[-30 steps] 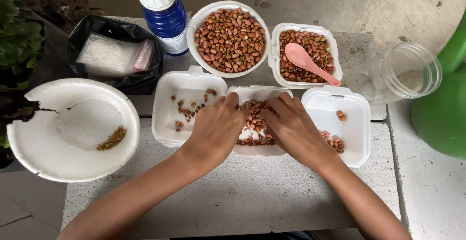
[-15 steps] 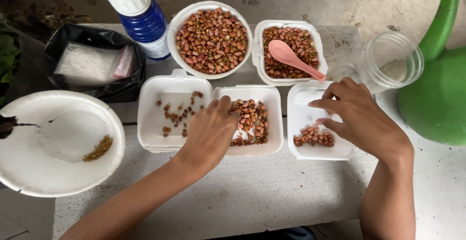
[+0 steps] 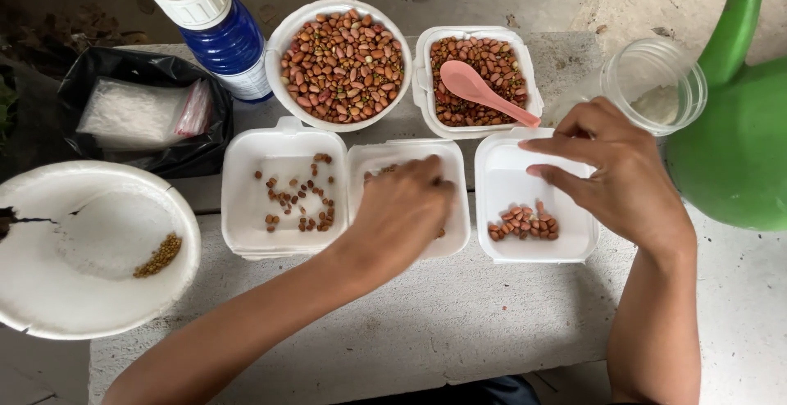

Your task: Sorting seeds from larger bowls into smaller styrofoam trays using hands and a small spoon.

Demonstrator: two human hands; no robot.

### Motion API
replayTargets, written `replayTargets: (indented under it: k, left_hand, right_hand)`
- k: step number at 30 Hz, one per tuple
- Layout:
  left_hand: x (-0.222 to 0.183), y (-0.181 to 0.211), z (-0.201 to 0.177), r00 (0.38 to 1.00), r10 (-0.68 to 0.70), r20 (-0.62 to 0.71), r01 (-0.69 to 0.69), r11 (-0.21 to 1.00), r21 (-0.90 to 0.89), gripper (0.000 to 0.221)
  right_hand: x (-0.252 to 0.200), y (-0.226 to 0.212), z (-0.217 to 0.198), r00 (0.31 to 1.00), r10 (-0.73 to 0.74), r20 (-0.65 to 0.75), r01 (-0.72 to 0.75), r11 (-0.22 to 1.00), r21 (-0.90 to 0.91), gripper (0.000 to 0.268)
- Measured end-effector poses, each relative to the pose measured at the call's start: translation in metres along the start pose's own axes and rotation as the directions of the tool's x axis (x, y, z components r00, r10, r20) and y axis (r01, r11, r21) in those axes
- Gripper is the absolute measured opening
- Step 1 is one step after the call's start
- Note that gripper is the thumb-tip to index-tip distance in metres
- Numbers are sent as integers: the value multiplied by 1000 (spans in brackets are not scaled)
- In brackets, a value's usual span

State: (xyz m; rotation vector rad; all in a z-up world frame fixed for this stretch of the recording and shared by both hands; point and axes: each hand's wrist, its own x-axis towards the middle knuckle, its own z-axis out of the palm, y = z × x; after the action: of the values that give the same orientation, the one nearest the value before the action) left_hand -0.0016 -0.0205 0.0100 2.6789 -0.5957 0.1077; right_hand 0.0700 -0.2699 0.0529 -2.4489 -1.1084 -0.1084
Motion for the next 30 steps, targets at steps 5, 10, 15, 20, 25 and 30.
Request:
replayTargets:
  k: [5, 10, 15, 20, 25, 30]
  left_hand:
    - [24, 13, 10, 993, 121, -18, -121, 992, -22, 25]
    - [14, -6, -17, 988, -121, 99, 131, 986, -105, 22]
    - [-2, -27, 11, 949, -234, 209, 222, 972, 81, 30]
    - [-10, -30, 17, 943, -256, 212, 247, 967, 69, 34]
    - [-11, -31, 15, 929, -267, 255, 258, 964, 69, 27]
    - [-12, -36, 18, 944, -231, 237, 229, 973, 39, 15]
  right_hand:
    - [0, -3, -1, 992, 28, -124, -22, 999, 49, 37]
    - [4, -9, 3, 993, -13, -120, 25, 995, 99, 31]
    - [9, -18, 20, 995, -62, -74, 71, 989, 132, 31]
    - [16, -30, 33, 994, -97, -51, 104, 982, 160, 29]
    - [23, -39, 65, 976, -215, -29, 217, 958, 190, 21]
    - [35, -63, 84, 988, -136, 69, 134, 990, 36, 19]
